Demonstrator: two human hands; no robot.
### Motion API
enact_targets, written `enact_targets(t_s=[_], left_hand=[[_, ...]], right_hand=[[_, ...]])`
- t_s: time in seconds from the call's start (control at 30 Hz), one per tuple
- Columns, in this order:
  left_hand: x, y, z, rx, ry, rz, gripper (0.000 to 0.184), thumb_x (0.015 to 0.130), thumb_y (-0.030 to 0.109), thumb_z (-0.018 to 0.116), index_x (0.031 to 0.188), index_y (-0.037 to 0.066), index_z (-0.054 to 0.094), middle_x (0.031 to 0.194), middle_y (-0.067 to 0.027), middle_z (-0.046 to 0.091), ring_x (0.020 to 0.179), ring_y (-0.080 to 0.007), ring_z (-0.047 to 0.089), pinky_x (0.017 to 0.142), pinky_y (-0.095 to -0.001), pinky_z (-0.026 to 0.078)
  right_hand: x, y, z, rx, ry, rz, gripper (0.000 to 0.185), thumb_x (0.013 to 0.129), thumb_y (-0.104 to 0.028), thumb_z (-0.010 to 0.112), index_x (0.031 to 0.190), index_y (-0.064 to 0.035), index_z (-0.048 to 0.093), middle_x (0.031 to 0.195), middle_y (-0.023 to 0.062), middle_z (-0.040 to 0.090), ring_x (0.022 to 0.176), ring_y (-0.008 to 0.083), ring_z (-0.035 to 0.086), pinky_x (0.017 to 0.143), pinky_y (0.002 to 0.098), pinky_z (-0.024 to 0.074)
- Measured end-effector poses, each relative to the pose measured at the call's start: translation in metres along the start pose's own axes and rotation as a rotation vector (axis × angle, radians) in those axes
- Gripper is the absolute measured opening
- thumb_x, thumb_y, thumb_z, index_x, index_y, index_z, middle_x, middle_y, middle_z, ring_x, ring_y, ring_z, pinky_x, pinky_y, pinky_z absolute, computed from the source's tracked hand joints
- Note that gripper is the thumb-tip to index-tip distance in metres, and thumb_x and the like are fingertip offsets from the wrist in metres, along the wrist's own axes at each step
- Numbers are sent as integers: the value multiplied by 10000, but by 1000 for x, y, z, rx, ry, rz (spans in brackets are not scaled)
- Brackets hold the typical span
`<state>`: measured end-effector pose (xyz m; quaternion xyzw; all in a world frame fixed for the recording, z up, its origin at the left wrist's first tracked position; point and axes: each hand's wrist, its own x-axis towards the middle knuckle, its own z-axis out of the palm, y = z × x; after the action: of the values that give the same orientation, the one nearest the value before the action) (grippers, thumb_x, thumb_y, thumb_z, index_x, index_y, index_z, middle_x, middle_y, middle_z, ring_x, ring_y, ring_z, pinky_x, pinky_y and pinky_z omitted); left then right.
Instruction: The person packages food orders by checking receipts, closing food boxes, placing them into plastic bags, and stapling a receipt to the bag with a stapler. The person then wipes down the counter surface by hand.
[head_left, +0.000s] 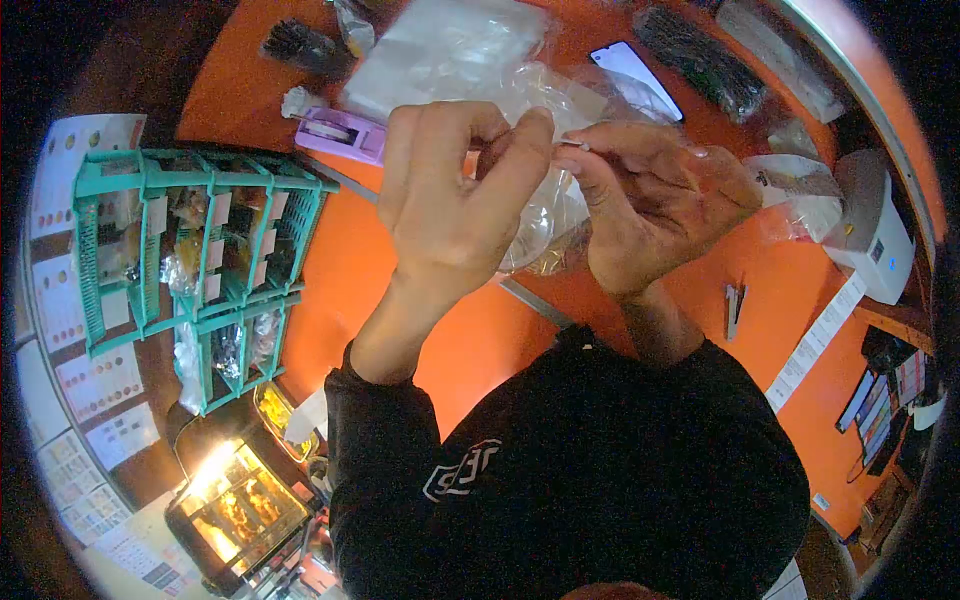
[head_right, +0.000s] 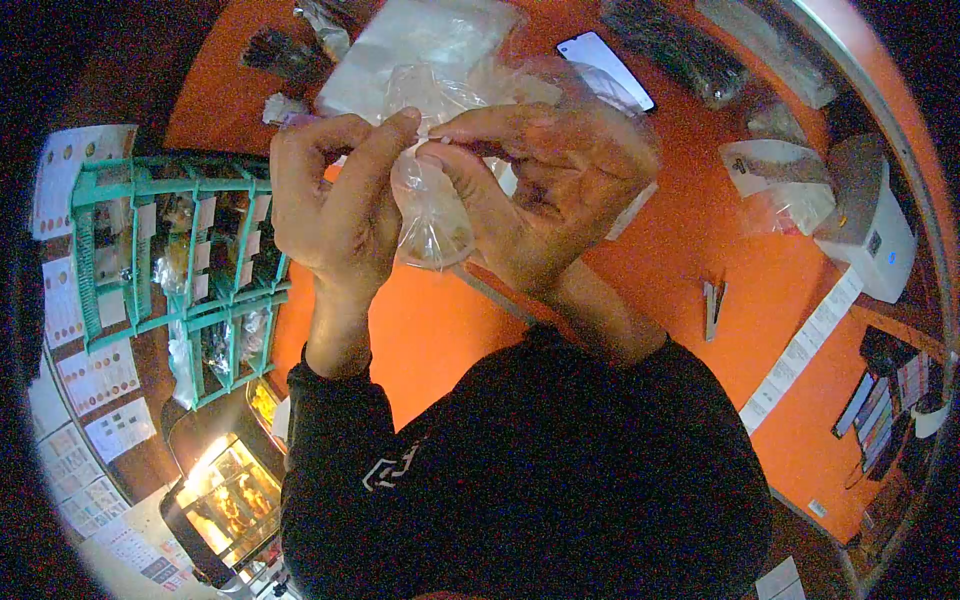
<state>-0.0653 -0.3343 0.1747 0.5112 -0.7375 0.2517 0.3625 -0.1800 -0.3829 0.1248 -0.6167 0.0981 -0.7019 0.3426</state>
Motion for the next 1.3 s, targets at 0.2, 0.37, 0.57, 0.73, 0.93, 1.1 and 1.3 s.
enact_targets(t_s=[0.2,0.37,0.57,0.73,0.93,1.1,1.3], left_hand=[[2,-2,-2,17,-12,84,293,524,19,624,808,89,627,723,-26,472,666,-181,443,506,-239,366],[2,-3,-2,21,-29,131,317,508,36,618,821,82,630,722,-23,467,671,-174,438,516,-235,363],[5,-2,-5,43,-54,152,329,506,51,615,832,82,639,720,-19,466,672,-170,438,525,-233,363],[9,-2,-9,40,-67,171,332,498,50,620,826,91,646,717,-20,470,668,-172,447,532,-232,366],[10,-3,-14,96,-155,215,335,502,14,649,829,89,654,702,-33,492,631,-179,467,555,-269,382],[0,1,-10,72,-143,78,321,505,-5,649,819,58,659,686,-42,506,630,-186,479,560,-279,387],[14,3,-27,86,-323,108,215,583,-12,638,797,17,638,718,-112,551,651,-224,524,573,-299,427]], right_hand=[[-1,-2,3,13,44,-4,654,645,159,591,1100,-106,203,751,198,558,665,214,580,608,271,495],[-1,-3,-2,-26,-15,3,632,653,147,594,1087,-100,207,750,194,557,675,210,584,608,253,492],[0,-9,-2,-28,-23,95,596,659,123,610,1058,-71,212,755,190,549,678,208,589,616,251,495],[6,-12,-7,-58,-132,59,524,659,120,615,1011,-37,261,771,174,539,686,218,589,604,263,501],[-1,-4,-9,-95,-100,142,284,663,11,636,874,-29,451,783,112,555,673,184,587,589,258,484],[1,-12,-15,-257,-265,62,135,687,-117,599,783,-65,521,743,81,539,639,235,561,520,329,453],[-4,-8,1,-4,73,134,149,671,-143,614,744,-71,506,713,64,533,633,239,556,516,347,439]])
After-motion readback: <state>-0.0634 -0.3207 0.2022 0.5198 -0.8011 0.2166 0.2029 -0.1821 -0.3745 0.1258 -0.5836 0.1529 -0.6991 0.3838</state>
